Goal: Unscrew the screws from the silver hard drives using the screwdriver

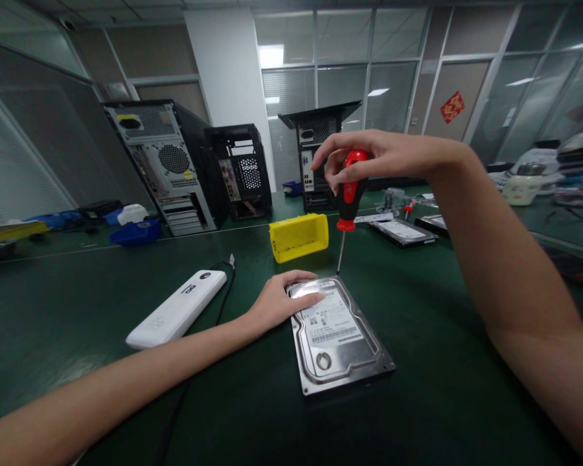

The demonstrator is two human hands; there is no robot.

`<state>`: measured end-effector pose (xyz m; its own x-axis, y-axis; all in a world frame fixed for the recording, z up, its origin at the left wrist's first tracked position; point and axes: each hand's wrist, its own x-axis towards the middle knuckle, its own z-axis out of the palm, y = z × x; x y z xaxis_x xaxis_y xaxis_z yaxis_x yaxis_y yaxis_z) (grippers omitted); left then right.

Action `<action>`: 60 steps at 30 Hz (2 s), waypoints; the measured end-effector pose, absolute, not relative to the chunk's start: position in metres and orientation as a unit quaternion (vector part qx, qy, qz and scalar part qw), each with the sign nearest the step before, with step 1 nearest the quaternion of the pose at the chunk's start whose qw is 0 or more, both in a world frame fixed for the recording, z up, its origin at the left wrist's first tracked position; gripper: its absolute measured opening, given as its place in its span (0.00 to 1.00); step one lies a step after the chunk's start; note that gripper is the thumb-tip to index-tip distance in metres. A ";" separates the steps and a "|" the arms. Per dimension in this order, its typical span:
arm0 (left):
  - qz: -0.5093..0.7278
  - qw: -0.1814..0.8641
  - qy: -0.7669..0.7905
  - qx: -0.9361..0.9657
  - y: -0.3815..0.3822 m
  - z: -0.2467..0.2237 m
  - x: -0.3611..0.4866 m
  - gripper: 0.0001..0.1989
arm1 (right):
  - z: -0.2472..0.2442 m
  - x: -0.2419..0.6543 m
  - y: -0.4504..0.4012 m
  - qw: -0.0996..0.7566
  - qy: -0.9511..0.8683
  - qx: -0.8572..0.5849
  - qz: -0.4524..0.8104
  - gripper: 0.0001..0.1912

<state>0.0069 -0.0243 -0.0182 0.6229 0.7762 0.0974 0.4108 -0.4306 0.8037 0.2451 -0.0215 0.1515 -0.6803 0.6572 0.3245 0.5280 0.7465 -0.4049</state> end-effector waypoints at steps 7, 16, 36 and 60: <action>0.241 0.374 0.366 0.818 -0.023 -0.022 0.007 0.26 | 0.150 0.241 -0.017 0.245 -0.902 -0.331 0.132 0.14; 0.236 0.375 0.368 0.817 -0.024 -0.020 0.008 0.25 | 0.152 0.247 -0.019 0.240 -0.889 -0.348 0.175 0.11; 0.241 0.375 0.366 0.817 -0.024 -0.021 0.008 0.25 | 0.148 0.248 -0.016 0.249 -0.841 -0.478 0.047 0.19; 0.226 0.392 0.370 0.811 -0.026 -0.015 0.007 0.25 | 0.148 0.245 -0.015 0.262 -0.880 -0.387 0.083 0.08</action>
